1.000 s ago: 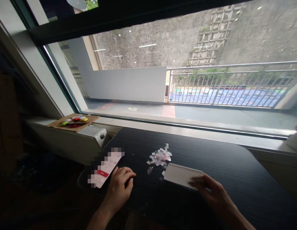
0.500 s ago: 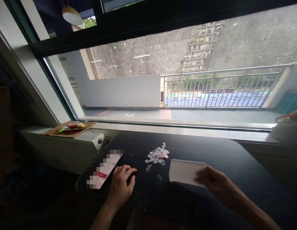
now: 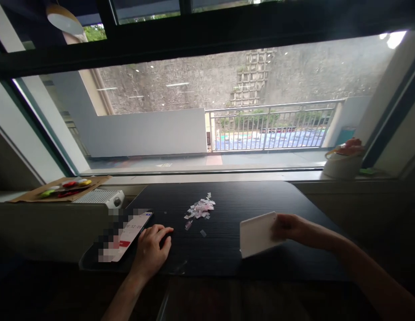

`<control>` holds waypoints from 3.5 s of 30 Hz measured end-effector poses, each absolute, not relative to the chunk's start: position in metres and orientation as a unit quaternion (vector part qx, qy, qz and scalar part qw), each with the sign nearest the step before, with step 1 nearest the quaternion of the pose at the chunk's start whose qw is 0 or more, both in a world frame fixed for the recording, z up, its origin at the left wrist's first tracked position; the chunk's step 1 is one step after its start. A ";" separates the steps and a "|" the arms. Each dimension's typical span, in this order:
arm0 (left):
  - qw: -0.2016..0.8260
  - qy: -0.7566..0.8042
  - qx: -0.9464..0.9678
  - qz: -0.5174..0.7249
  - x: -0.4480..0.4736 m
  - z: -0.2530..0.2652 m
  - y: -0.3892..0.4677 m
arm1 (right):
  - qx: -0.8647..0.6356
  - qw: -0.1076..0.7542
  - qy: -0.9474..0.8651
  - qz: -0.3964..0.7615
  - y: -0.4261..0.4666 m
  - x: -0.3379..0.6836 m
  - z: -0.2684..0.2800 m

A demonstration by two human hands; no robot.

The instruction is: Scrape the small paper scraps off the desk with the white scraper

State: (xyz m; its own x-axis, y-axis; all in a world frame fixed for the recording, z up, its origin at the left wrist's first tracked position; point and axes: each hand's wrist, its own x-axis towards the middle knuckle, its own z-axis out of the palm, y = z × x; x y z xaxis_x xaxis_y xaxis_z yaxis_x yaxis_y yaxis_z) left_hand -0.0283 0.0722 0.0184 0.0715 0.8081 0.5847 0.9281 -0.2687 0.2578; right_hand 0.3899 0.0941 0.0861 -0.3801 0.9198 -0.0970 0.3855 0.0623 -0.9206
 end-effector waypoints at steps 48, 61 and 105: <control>0.097 -0.586 -0.729 -0.340 -0.033 0.016 0.079 | -0.489 0.228 -0.661 0.521 0.084 0.402 0.095; 0.079 -0.603 -0.725 -0.323 -0.017 0.021 0.069 | -0.451 0.357 -0.717 0.394 0.135 0.246 0.066; 0.058 -0.606 -0.716 -0.341 -0.011 0.024 0.066 | -0.534 0.279 -0.675 0.425 0.132 0.277 0.086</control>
